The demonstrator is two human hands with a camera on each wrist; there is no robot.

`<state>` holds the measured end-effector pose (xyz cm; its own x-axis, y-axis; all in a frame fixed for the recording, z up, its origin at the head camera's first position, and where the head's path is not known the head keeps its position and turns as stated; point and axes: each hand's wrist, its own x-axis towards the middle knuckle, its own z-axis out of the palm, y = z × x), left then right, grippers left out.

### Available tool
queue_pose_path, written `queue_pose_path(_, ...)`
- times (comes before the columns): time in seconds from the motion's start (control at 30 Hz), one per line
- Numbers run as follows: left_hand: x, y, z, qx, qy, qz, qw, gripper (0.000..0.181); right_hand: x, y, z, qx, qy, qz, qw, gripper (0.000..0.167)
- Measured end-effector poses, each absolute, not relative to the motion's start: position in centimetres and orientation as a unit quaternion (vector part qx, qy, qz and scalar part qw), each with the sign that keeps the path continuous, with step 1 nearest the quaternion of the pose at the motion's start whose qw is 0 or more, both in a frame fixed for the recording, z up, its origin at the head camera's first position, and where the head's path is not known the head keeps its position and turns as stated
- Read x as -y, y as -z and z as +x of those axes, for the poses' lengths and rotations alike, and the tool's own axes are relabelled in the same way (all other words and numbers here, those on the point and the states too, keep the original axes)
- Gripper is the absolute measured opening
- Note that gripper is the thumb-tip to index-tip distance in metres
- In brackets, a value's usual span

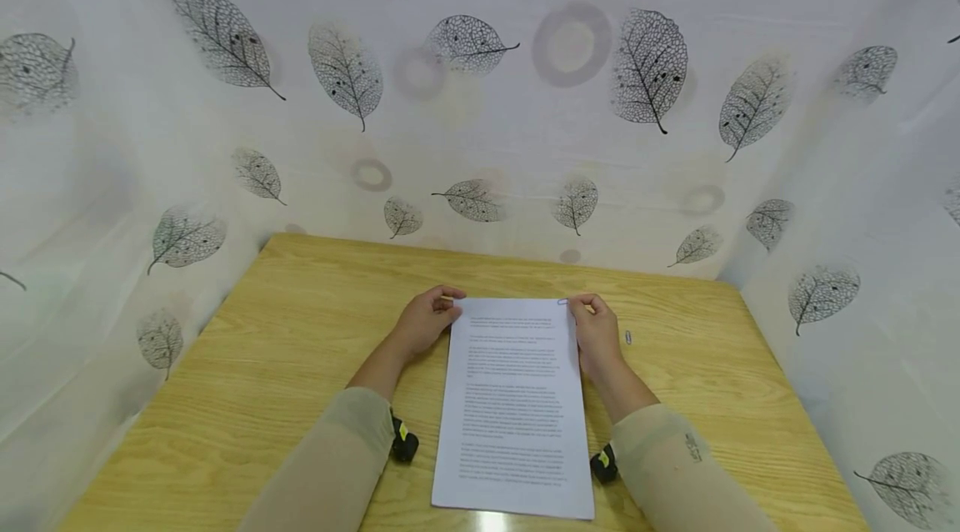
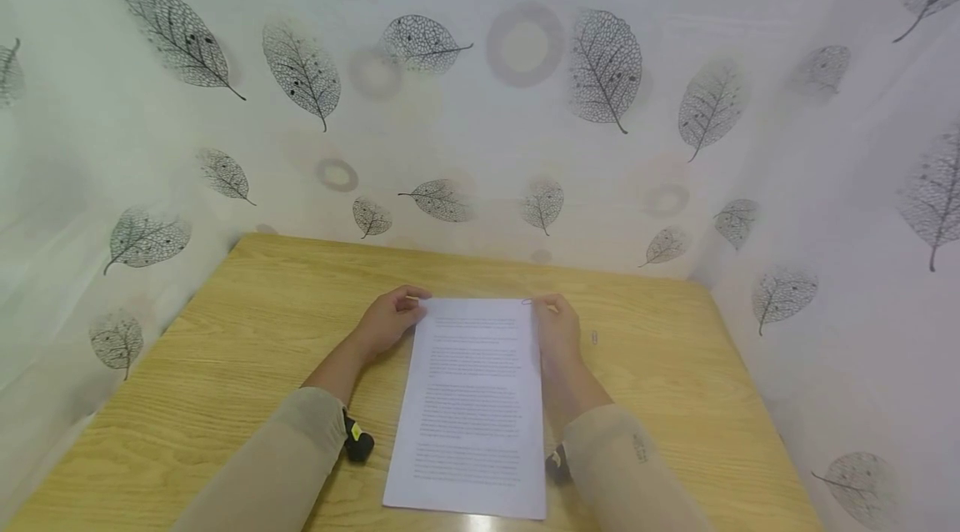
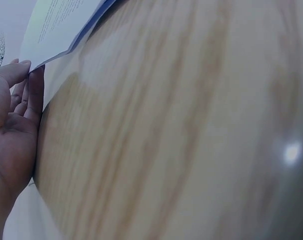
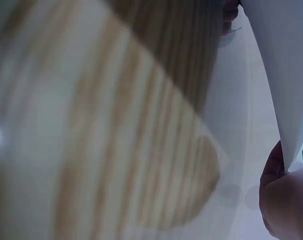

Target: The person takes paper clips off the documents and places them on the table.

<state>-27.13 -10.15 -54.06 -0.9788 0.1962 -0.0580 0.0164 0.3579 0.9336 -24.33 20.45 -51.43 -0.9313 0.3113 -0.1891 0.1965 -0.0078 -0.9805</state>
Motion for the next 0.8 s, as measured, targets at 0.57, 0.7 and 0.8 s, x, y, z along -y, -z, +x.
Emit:
queue_pose_path(0.57, 10.25, 53.92, -27.09, -0.823, -0.559, 0.058, 0.084, 0.025, -19.62, 51.16, -24.16, 0.704, -0.683, -0.188, 0.050, 0.017)
queue_pose_path(0.7, 10.25, 53.94, -27.07, -0.822, -0.561, 0.058, 0.083, 0.025, -19.58, 51.23, -24.13, 0.703, -0.684, -0.187, 0.054, 0.015)
queue_pose_path(0.8, 10.25, 53.97, -27.06, -0.821, -0.562, 0.059, 0.083, 0.025, -19.58, 51.30, -24.09, 0.712, -0.676, -0.184, 0.057, 0.015)
